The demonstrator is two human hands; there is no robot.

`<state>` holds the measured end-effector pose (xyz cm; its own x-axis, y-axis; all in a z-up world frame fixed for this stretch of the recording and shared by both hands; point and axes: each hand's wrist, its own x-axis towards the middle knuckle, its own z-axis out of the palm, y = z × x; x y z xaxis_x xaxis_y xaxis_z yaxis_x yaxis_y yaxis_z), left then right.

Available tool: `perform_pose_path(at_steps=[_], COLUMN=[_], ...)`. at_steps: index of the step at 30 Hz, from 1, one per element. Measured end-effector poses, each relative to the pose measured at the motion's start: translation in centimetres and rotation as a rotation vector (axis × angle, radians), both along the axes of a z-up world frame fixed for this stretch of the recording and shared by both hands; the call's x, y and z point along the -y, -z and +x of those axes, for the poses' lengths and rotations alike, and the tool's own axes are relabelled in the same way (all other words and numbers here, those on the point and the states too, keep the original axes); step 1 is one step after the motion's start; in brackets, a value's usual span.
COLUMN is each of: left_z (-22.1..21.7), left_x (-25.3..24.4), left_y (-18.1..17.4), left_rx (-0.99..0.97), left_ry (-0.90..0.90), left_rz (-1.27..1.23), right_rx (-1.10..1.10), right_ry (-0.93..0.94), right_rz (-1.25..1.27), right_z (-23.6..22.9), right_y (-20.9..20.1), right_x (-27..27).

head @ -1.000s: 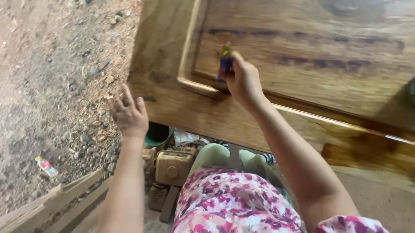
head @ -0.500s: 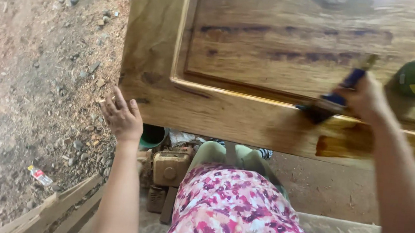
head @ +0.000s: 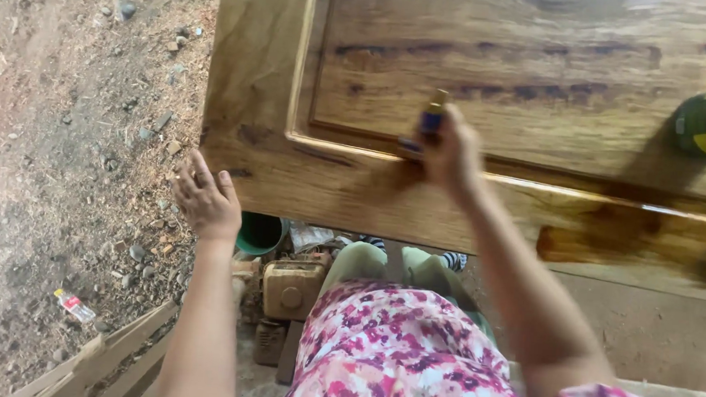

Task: Varnish a wooden furniture panel using a paintbrush.

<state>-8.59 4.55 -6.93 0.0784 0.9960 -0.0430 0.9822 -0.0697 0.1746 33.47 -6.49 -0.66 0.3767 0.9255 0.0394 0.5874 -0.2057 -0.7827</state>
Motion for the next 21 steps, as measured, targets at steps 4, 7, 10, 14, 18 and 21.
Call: perform_pose_path(at_steps=[4,7,10,14,18,21], left_z=[0.6,0.1,0.0,-0.1,0.1,0.2], left_x=[0.0,-0.2,-0.1,0.0,0.2,0.1], left_y=[-0.9,-0.1,0.0,0.2,-0.5,-0.7], left_rx=[-0.023,-0.030,-0.007,0.024,0.055,0.058], left_ry=[-0.034,-0.038,0.008,0.063,0.083,0.068], left_rz=[-0.075,-0.077,-0.014,0.066,0.076,0.061], right_rx=[-0.391,-0.484,-0.284,0.092,0.118,-0.658], right_ry=[0.075,0.103,0.140,0.129,0.137,0.354], right_rz=[0.375,0.442,0.353,0.330,0.318,0.338], right_z=[-6.3,-8.0,-7.6,-6.7,-5.2,-1.3], right_y=[-1.1,-2.3,-3.1,-5.7,-2.5,1.0], right_x=[-0.6,1.6,3.6,4.2,5.9,9.8])
